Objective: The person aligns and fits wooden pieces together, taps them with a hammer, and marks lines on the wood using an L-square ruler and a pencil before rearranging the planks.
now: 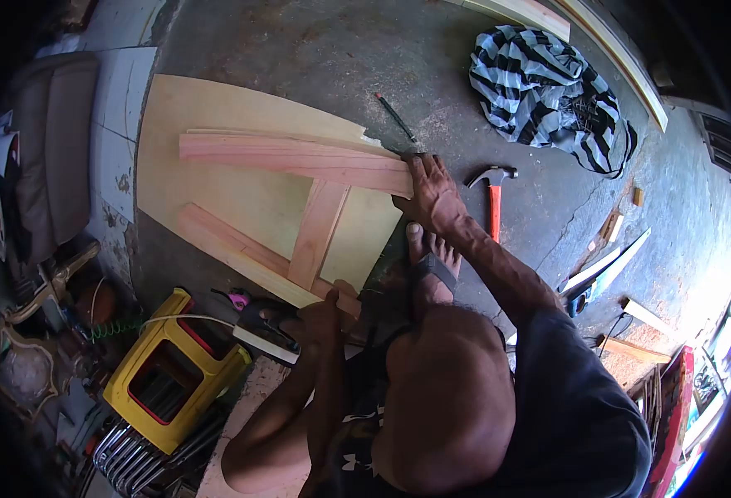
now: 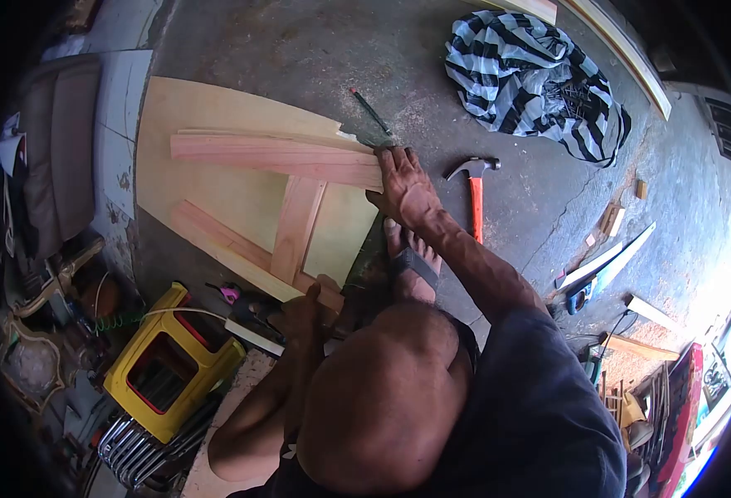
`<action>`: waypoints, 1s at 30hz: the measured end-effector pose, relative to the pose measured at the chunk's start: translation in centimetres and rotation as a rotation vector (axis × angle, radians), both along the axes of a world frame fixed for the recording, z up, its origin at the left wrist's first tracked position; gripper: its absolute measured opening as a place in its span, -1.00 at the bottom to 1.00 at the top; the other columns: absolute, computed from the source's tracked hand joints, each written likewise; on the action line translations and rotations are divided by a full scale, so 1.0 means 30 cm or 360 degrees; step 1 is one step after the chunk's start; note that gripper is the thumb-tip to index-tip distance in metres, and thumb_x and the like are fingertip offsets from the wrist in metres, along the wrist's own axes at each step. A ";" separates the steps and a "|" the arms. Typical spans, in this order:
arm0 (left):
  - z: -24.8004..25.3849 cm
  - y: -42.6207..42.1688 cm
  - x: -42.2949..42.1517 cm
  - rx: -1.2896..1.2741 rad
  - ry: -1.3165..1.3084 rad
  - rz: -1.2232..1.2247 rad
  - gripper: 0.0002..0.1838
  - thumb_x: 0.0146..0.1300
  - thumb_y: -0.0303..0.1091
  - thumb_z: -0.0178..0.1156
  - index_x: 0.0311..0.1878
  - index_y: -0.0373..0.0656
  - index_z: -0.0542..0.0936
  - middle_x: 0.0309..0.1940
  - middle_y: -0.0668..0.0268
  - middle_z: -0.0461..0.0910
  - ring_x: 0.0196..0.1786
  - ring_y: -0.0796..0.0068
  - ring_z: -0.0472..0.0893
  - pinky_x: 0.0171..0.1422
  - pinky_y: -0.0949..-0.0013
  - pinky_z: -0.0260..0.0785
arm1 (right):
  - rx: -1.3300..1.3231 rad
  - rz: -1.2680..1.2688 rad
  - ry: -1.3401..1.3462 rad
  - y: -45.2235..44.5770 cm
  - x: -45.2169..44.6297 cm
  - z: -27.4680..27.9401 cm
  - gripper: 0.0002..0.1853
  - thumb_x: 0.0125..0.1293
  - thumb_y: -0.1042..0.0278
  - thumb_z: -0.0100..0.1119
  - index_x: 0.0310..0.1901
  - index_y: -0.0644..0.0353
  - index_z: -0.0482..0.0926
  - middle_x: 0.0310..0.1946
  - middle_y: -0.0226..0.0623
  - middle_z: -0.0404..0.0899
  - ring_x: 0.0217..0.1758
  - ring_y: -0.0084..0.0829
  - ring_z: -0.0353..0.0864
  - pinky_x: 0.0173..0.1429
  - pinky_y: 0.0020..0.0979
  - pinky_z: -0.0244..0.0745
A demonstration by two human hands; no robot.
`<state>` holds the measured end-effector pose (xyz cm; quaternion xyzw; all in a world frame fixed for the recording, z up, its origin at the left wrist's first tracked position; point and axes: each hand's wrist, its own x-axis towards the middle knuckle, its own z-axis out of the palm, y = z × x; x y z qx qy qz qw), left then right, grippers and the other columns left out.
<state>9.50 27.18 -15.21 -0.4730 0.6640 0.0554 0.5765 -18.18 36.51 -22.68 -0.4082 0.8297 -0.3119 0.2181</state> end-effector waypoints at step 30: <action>-0.093 -0.008 0.119 0.0056 0.0664 0.0393 -0.53 0.58 0.04 -0.04 0.14 -0.14 0.64 -0.20 -0.14 0.73 -0.02 -0.14 0.74 -0.07 0.00 0.57 | -0.0205 -0.0024 -0.0481 0.060 -0.037 -0.036 0.11 0.01 0.27 0.61 0.54 0.33 0.11 0.24 0.13 0.37 0.34 0.15 0.40 0.50 -0.07 0.36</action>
